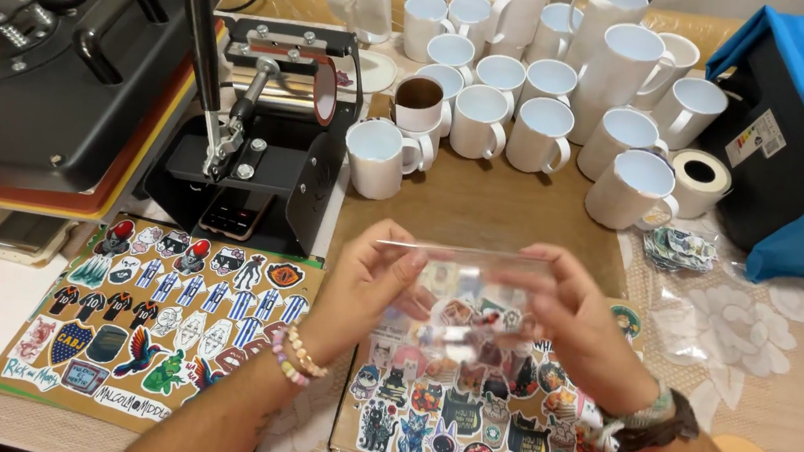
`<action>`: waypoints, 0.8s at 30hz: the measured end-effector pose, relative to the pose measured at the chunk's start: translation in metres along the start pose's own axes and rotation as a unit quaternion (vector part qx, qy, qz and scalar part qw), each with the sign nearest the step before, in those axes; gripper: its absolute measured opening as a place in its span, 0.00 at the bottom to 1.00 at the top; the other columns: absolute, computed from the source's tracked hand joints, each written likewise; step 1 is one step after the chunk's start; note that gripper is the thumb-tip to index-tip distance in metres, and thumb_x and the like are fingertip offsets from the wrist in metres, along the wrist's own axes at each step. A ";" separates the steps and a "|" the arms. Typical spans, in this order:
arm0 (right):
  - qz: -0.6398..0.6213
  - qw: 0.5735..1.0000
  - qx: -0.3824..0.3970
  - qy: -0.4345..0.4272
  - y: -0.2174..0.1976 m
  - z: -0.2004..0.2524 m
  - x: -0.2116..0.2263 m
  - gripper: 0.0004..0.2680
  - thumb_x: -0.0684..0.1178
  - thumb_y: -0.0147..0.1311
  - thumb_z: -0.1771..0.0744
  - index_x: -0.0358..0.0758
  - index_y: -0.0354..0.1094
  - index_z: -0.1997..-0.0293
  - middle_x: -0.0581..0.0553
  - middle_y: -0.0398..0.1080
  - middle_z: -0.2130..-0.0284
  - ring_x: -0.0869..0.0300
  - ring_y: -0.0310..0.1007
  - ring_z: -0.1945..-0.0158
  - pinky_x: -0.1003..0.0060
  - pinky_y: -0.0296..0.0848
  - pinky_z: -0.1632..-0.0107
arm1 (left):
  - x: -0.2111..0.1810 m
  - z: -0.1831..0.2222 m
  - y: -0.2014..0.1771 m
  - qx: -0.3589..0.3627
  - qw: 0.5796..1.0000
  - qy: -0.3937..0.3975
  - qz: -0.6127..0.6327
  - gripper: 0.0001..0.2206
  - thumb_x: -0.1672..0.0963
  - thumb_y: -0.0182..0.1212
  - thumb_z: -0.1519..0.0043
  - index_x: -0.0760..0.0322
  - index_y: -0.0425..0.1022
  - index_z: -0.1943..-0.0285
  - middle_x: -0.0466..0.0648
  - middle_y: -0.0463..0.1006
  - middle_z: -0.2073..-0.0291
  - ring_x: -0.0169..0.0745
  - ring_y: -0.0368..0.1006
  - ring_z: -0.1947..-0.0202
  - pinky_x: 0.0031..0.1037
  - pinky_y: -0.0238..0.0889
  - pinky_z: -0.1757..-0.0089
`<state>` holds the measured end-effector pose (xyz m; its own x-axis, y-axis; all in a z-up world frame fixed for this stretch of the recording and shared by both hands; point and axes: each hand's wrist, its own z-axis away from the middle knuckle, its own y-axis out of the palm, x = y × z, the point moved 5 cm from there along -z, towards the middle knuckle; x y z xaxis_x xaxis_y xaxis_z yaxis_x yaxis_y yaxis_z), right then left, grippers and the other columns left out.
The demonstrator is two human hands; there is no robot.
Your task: Picking up loose stickers and placing them into a small plastic bag
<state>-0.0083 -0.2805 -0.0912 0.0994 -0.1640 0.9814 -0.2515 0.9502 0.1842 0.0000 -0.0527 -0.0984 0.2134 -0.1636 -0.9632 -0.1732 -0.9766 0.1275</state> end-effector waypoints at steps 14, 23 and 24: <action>-0.054 0.995 -0.077 0.016 -0.017 -0.005 -0.021 0.16 0.37 0.59 0.39 0.33 0.69 0.46 0.37 0.75 0.50 0.55 0.79 0.61 0.65 0.80 0.60 | 0.016 0.011 0.002 0.016 0.961 -0.217 0.171 0.08 0.66 0.63 0.43 0.81 0.77 0.56 0.64 0.82 0.61 0.62 0.82 0.68 0.33 0.79 0.73; -0.022 0.993 -0.108 -0.031 -0.044 -0.015 -0.044 0.04 0.30 0.59 0.40 0.28 0.73 0.68 0.32 0.78 0.57 0.51 0.81 0.58 0.61 0.81 0.59 | 0.032 0.003 -0.011 -0.044 0.965 -0.214 0.145 0.07 0.65 0.61 0.44 0.78 0.80 0.58 0.63 0.83 0.54 0.63 0.81 0.61 0.38 0.80 0.66; -0.010 0.995 -0.093 -0.038 -0.041 -0.015 -0.042 0.03 0.31 0.58 0.39 0.29 0.73 0.70 0.32 0.78 0.57 0.53 0.80 0.58 0.61 0.80 0.58 | 0.030 0.002 -0.010 -0.018 0.961 -0.199 0.192 0.08 0.65 0.59 0.45 0.81 0.78 0.59 0.66 0.76 0.45 0.67 0.80 0.57 0.42 0.80 0.64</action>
<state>0.0125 -0.3087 -0.1406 0.0281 -0.1956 0.9803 -0.0673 0.9781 0.1971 0.0065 -0.0478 -0.1293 -0.2462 -0.4531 -0.8568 -0.1309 -0.8604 0.4926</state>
